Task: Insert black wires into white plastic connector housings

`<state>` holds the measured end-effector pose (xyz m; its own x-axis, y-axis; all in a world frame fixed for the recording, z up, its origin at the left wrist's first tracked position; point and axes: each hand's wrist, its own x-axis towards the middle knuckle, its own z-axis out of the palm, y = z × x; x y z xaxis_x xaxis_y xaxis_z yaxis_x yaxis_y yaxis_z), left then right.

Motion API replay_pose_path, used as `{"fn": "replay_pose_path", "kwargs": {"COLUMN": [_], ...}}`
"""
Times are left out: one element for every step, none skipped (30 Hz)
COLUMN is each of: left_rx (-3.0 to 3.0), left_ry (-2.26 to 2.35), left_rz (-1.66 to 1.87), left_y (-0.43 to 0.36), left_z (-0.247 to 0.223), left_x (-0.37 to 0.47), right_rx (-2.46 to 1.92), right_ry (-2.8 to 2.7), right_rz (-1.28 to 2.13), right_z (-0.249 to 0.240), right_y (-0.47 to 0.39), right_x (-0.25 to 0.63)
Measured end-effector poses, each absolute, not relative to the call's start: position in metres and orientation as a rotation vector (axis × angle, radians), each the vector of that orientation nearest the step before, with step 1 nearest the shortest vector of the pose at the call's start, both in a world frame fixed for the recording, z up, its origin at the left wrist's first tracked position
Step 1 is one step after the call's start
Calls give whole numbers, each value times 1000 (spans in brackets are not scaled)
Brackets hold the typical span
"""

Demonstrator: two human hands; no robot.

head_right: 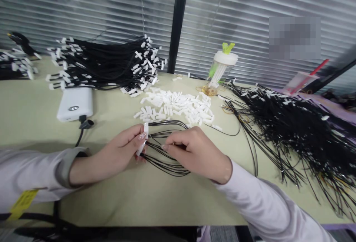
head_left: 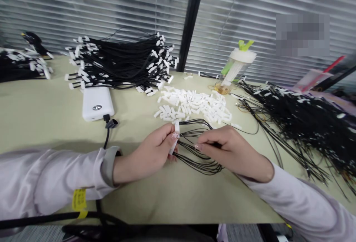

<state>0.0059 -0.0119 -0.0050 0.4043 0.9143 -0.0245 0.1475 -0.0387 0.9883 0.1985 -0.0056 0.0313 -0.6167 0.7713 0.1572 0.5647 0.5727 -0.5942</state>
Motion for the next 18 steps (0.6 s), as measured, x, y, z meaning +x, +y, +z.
{"fn": "replay_pose_path", "kwargs": {"left_rx": [1491, 1490, 1490, 1492, 1492, 1492, 1489, 1483, 1476, 1472, 1472, 1477, 1487, 1501, 1514, 1523, 1528, 1527], "left_ry": [995, 993, 992, 991, 991, 992, 993, 991, 987, 982, 979, 976, 974, 972, 969, 967, 967, 970], "left_rz": [824, 826, 827, 826, 824, 821, 817, 814, 812, 810, 808, 808, 807, 806, 802, 800, 798, 794], "left_y": [-12, -12, -12, -12, -12, -12, -12, -11, -11, -11, -11, -12, -12, -12, -12, -12, -12, -12], "left_z": [-5, -5, -6, -6, -6, -6, -6, -6, -6, -6, -6, -6, -6, -6, -6, -6, -6, -5], "left_x": [6, 6, 6, 6, 6, 6, 6, 6, 5, 5, 5, 5, 5, 5, 5, 5, 5, 5], "right_rx": [-1077, -1076, -1075, -1078, -1084, -1093, -1104, -1119, -1135, -1151, -1163, -1170, -1166, -1156, -1140, -1125, -1119, -1128], "right_ry": [-2407, -2409, -2410, -2408, -2402, -2392, -2378, -2362, -2346, -2331, -2319, -2310, -2300, -2285, -2268, -2251, -2234, -2222], "right_rz": [710, 714, 717, 721, 725, 733, 744, 761, 780, 800, 823, 850, 887, 935, 989, 1042, 1080, 1096], "right_z": [31, 32, 32, 32, 32, 32, 32, 32, 32, 32, 32, 32, 32, 32, 32, 32, 31, 31], "right_y": [-5, -5, -5, -5, -5, -5, -5, -5, -5, -5, -5, -5, -4, -4, -3, -3, -2, -2], "right_x": [199, 199, 199, 199, 199, 200, 200, 200, 200, 200, 199, 199, 199, 199, 199, 199, 200, 200]}}
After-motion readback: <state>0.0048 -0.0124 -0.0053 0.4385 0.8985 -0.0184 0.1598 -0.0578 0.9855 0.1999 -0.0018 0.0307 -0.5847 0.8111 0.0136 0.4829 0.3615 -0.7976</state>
